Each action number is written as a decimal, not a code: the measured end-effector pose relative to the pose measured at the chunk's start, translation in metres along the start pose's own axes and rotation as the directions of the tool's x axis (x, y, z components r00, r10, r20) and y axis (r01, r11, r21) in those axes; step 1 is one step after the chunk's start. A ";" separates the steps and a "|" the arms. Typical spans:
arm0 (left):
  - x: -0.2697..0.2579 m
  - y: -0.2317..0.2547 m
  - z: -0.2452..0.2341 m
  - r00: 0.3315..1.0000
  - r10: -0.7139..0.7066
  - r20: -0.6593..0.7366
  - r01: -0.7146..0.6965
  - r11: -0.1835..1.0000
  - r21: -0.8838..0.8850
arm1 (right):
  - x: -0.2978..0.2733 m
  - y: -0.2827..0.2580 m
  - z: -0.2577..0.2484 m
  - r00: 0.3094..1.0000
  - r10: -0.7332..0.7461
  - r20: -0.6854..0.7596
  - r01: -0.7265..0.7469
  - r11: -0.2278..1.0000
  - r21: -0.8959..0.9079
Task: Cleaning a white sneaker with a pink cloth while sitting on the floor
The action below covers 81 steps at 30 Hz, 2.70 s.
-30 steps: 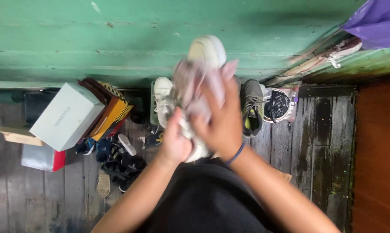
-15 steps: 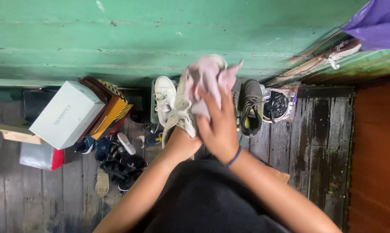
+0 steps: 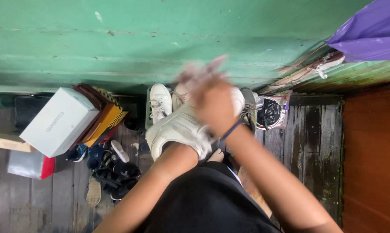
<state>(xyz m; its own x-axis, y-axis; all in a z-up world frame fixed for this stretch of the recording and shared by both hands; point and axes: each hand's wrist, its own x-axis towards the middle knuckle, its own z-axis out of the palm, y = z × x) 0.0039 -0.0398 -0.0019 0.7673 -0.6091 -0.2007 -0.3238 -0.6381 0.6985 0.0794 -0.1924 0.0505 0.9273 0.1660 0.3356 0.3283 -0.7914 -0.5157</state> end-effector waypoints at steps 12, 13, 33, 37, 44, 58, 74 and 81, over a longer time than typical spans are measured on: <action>-0.010 -0.022 0.052 0.996 0.064 -0.066 -0.072 0.988 -0.139 | -0.021 -0.037 0.014 0.868 -0.382 0.317 0.333 0.921 0.200; -0.010 -0.014 0.040 0.996 0.062 -0.070 -0.071 0.988 -0.137 | -0.013 -0.035 0.005 0.866 -0.388 0.315 0.338 0.919 0.202; 0.051 0.089 -0.002 0.372 -0.433 -0.821 0.919 0.295 0.261 | -0.017 -0.059 -0.020 0.852 -0.474 0.223 0.438 0.878 0.194; 0.022 0.019 0.010 0.732 -0.409 -0.545 0.609 0.751 0.255 | -0.008 -0.002 -0.041 0.911 -0.382 0.155 0.378 0.924 0.053; 0.005 -0.020 0.024 0.989 0.104 -0.104 -0.108 0.994 -0.034 | -0.015 0.061 -0.023 0.984 0.029 -0.176 -0.045 0.995 -0.090; 0.004 -0.020 -0.011 0.943 -0.310 -0.124 -0.012 0.341 -0.940 | -0.095 0.017 -0.008 0.984 0.042 -0.172 -0.035 0.998 0.043; 0.013 -0.072 0.050 0.867 -0.494 0.067 -0.003 -0.140 -0.990 | -0.013 -0.016 -0.028 0.983 0.176 -0.047 -0.176 0.984 0.009; 0.010 -0.080 -0.005 0.914 -0.385 -0.127 -0.307 -0.452 -0.838 | -0.085 -0.086 -0.024 0.996 -0.084 -0.010 0.084 0.968 0.236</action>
<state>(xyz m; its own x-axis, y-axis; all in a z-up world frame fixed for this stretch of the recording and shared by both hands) 0.0404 0.0078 -0.0565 0.8963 -0.2513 -0.3654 0.3748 0.8696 0.3213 -0.0316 -0.1522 0.0855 0.8945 0.2258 0.3859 0.4383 -0.6132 -0.6571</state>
